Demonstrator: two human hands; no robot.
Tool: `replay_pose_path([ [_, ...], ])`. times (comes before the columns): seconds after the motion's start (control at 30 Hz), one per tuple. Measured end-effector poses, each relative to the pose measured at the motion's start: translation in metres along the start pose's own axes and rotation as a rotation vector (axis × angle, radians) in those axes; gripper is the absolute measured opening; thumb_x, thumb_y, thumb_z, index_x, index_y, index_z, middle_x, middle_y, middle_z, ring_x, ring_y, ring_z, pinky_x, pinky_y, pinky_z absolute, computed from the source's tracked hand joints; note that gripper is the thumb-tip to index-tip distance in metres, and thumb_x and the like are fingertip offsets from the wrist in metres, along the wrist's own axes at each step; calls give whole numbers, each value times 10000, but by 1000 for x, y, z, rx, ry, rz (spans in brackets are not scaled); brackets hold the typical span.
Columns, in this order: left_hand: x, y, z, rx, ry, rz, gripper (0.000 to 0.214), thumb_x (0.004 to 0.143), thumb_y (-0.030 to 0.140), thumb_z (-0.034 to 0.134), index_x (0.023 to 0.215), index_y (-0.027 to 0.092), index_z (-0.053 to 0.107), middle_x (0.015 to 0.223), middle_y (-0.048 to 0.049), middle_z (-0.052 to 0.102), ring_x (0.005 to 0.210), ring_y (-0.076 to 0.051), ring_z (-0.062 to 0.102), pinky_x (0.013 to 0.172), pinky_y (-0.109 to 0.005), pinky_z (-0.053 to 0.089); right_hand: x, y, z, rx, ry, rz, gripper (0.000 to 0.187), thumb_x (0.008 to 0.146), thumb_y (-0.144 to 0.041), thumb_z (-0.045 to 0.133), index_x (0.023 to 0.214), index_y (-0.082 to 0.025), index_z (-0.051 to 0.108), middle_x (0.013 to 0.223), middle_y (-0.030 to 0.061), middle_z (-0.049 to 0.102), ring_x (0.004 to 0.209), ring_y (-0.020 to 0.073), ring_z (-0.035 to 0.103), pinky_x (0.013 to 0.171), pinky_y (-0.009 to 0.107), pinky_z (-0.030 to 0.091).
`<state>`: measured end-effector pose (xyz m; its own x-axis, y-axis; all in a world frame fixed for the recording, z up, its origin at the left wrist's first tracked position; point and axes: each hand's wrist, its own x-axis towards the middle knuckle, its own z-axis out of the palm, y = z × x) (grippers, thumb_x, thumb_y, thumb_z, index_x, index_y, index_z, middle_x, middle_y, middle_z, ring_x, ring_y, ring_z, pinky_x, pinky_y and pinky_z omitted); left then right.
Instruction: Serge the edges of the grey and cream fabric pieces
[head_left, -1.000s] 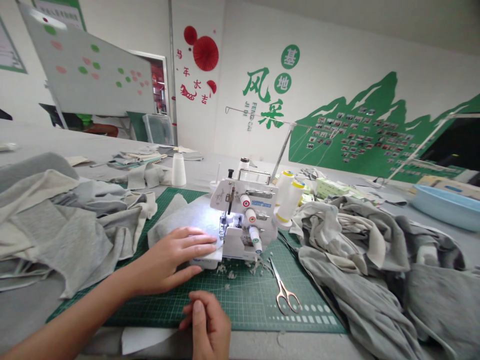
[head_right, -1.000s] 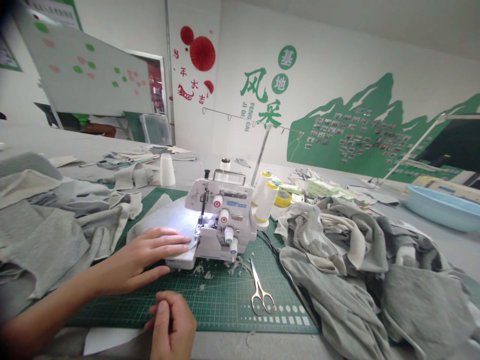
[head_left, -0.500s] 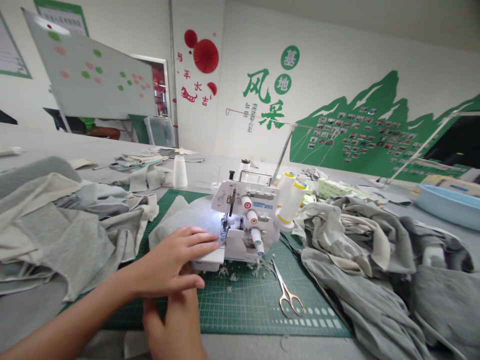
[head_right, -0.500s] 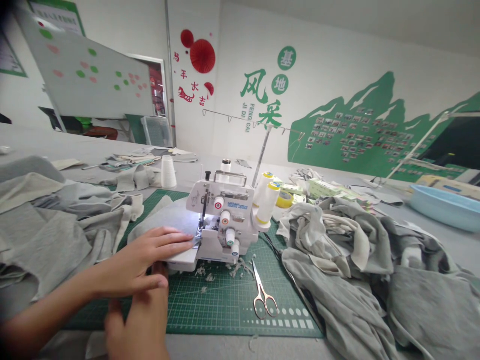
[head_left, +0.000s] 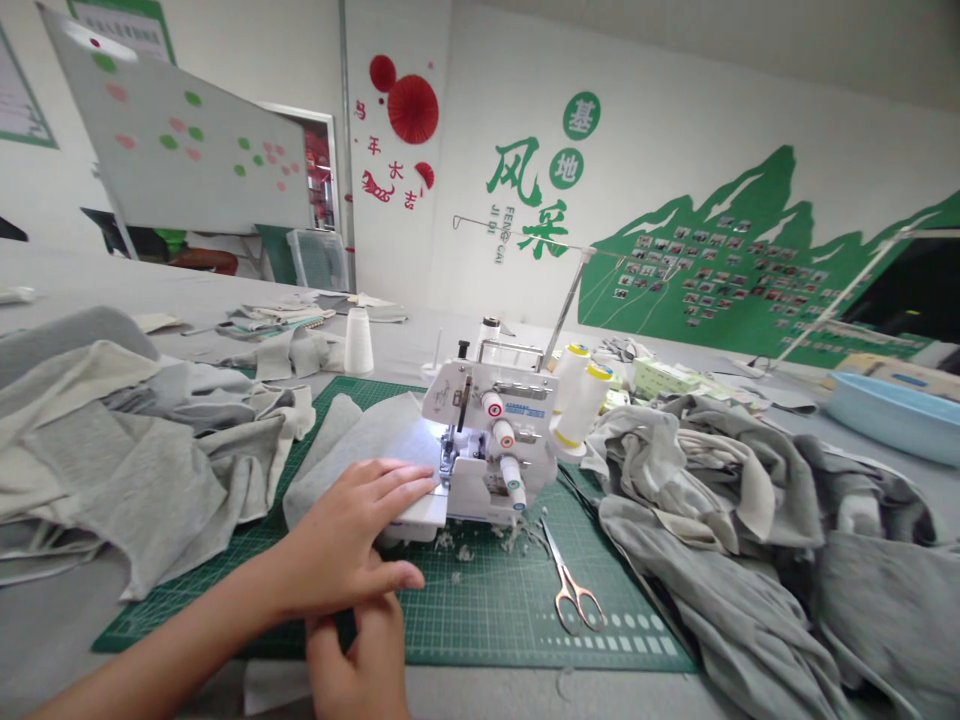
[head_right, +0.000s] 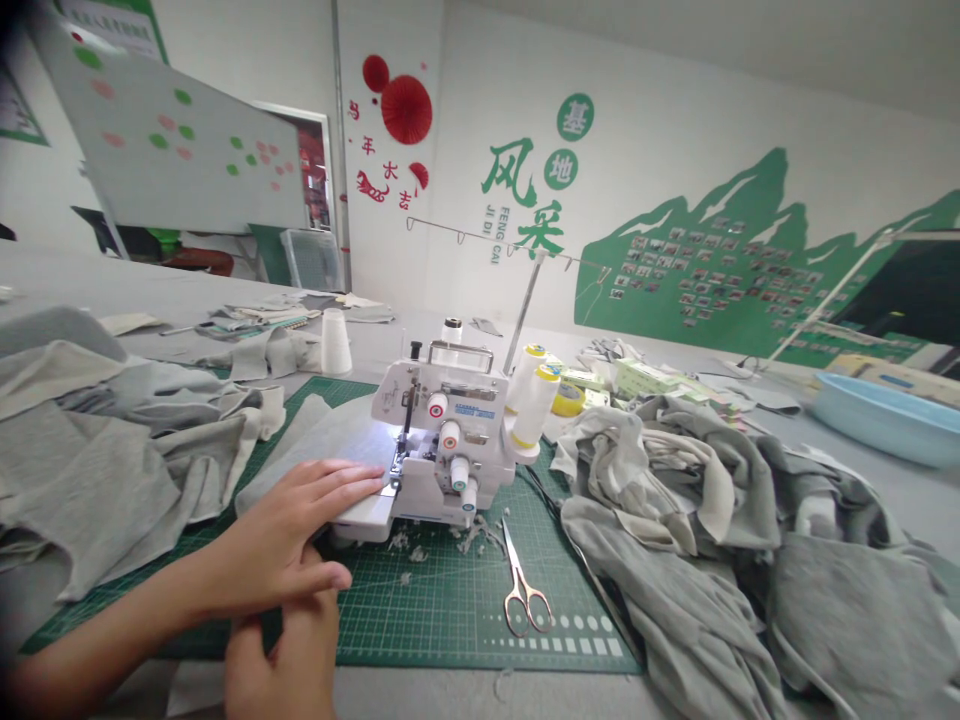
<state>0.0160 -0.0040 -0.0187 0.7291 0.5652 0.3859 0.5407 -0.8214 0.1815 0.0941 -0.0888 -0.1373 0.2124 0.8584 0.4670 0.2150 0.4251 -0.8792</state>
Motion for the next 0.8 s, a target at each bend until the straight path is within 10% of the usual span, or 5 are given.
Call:
replay_pose_path([
  [0.47,-2,26,8,40,59,-74,798,780,689,661,1404,212,519,1403,-103,575,1197,-322,524,1013,-466,410,1,4,-15,307,147,110,156,777,-155,666,831,-205,803,774,28,784,702,220,710,655,283,555],
  [0.8,-8,43,21,67,105,-123,744,721,347,747,1398,198,478,1463,-82,520,1254,-301,478,1070,-434,365,6,5,-41,397,274,61,85,804,-221,745,722,-207,762,713,31,714,698,195,663,664,278,540],
])
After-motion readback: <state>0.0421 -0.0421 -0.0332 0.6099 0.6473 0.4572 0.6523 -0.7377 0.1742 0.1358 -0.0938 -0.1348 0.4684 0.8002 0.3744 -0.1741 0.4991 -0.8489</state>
